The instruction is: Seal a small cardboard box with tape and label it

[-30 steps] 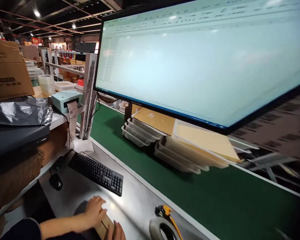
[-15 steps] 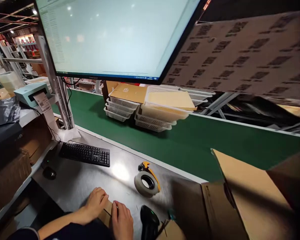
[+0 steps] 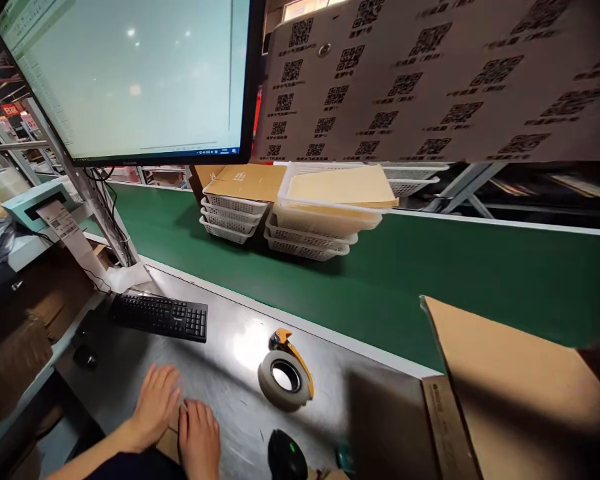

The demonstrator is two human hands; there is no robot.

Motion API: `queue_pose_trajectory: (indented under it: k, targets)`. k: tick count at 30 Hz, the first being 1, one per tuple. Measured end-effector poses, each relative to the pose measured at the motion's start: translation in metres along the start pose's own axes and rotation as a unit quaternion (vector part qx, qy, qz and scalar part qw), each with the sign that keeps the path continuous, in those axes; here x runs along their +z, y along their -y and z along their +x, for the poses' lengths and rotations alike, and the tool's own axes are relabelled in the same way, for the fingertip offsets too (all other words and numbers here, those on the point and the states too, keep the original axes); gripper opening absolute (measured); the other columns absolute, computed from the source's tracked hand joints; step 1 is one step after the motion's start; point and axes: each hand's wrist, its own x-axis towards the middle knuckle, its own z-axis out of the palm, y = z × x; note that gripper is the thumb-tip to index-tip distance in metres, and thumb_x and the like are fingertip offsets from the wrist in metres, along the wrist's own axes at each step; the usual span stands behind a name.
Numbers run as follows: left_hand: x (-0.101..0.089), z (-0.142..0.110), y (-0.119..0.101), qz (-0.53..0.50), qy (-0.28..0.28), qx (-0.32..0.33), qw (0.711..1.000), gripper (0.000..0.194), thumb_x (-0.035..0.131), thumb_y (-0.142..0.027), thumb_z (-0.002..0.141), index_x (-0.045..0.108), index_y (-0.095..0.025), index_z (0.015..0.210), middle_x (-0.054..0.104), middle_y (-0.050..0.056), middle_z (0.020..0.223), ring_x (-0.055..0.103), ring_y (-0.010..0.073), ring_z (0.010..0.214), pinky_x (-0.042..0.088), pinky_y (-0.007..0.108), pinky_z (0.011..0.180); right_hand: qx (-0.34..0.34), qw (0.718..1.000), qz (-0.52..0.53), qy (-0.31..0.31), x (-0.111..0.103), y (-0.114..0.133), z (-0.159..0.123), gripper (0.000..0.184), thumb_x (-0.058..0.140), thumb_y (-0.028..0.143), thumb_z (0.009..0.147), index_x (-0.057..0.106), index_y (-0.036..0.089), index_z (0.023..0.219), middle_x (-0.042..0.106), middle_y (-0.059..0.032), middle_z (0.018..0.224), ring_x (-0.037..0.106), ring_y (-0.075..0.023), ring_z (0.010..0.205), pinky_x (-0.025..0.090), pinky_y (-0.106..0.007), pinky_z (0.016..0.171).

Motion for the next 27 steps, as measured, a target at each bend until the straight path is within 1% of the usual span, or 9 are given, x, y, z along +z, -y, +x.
queue_pose_trajectory:
  k: [5,9,12,15,17,19,21,23,27]
  targets:
    - [-0.001,0.020,-0.013,-0.004,0.086,-0.013,0.996,0.040,0.043,-0.027,0.113,0.080,-0.019,0.124,0.085,0.013,0.120,0.081,0.0311,0.110,0.063,0.055,0.110,0.061,0.985,0.159,0.023,0.001,-0.002,-0.006,0.044,0.039,0.046,0.122,0.079,0.029,0.116,0.084,-0.0057,0.103,0.079,-0.0254,0.091,0.061,-0.039,0.082]
    - [-0.006,0.023,-0.019,-0.009,0.154,-0.049,0.987,0.046,0.036,-0.026,0.113,0.081,-0.022,0.108,0.084,0.011,0.107,0.079,0.0302,0.102,0.062,0.051,0.101,0.119,0.957,0.266,0.008,0.002,-0.009,-0.007,0.044,0.041,0.046,0.122,0.080,0.027,0.118,0.086,-0.0069,0.108,0.083,-0.0242,0.098,0.067,-0.037,0.086]
    - [-0.011,0.028,-0.024,-0.031,0.183,-0.099,0.978,0.047,0.035,-0.028,0.111,0.080,-0.023,0.096,0.083,0.013,0.098,0.080,0.0319,0.095,0.062,0.050,0.094,0.137,0.960,0.241,-0.028,0.000,-0.014,-0.001,0.037,0.047,0.043,0.120,0.078,0.025,0.131,0.085,-0.0107,0.123,0.082,-0.0271,0.112,0.067,-0.041,0.095]
    - [-0.018,0.038,-0.024,-0.069,0.204,-0.124,0.969,0.047,0.038,-0.033,0.110,0.078,-0.023,0.089,0.082,0.016,0.091,0.079,0.0323,0.087,0.061,0.047,0.086,0.078,0.985,0.148,-0.035,-0.004,-0.005,0.016,0.038,0.048,0.035,0.117,0.075,0.022,0.141,0.081,-0.0166,0.139,0.076,-0.0333,0.129,0.061,-0.052,0.110]
    - [-0.025,0.040,-0.018,-0.094,0.223,-0.118,0.963,0.052,0.033,-0.037,0.113,0.079,-0.021,0.096,0.083,0.017,0.097,0.079,0.0313,0.092,0.062,0.046,0.090,0.058,0.994,0.091,0.008,-0.008,0.009,0.030,0.039,0.047,0.025,0.113,0.076,0.019,0.139,0.081,-0.0193,0.139,0.076,-0.0353,0.128,0.058,-0.058,0.115]
    - [-0.031,0.036,-0.006,-0.170,0.205,-0.137,0.954,0.060,0.024,-0.043,0.116,0.078,-0.019,0.114,0.083,0.018,0.114,0.078,0.0299,0.107,0.062,0.046,0.101,0.104,0.987,0.069,0.097,-0.012,0.022,0.045,0.040,0.049,0.013,0.106,0.078,0.017,0.134,0.084,-0.0191,0.130,0.078,-0.0346,0.120,0.057,-0.058,0.116]
    - [-0.035,0.023,0.010,-0.322,0.104,-0.224,0.914,0.063,0.027,-0.057,0.116,0.072,-0.016,0.135,0.080,0.019,0.130,0.076,0.0303,0.120,0.061,0.049,0.110,0.149,0.971,0.105,0.154,-0.016,0.028,0.056,0.041,0.052,0.008,0.102,0.077,0.015,0.133,0.084,-0.0174,0.126,0.077,-0.0337,0.119,0.054,-0.059,0.120]
    - [-0.037,0.004,0.030,-0.404,0.053,-0.278,0.870,0.065,0.041,-0.066,0.112,0.060,-0.019,0.153,0.073,0.020,0.148,0.072,0.0327,0.134,0.057,0.054,0.119,0.184,0.960,0.137,0.162,-0.020,0.033,0.063,0.037,0.053,0.008,0.100,0.078,0.012,0.127,0.085,-0.0139,0.118,0.076,-0.0316,0.117,0.053,-0.057,0.120]
    - [-0.030,-0.035,0.052,-0.435,0.150,-0.293,0.838,0.093,0.067,-0.073,0.096,0.045,-0.016,0.167,0.048,0.026,0.177,0.052,0.0438,0.161,0.047,0.061,0.130,0.217,0.952,0.166,0.140,-0.024,0.044,0.066,0.032,0.050,0.014,0.104,0.078,0.005,0.116,0.084,-0.0077,0.105,0.077,-0.0252,0.114,0.053,-0.050,0.117]
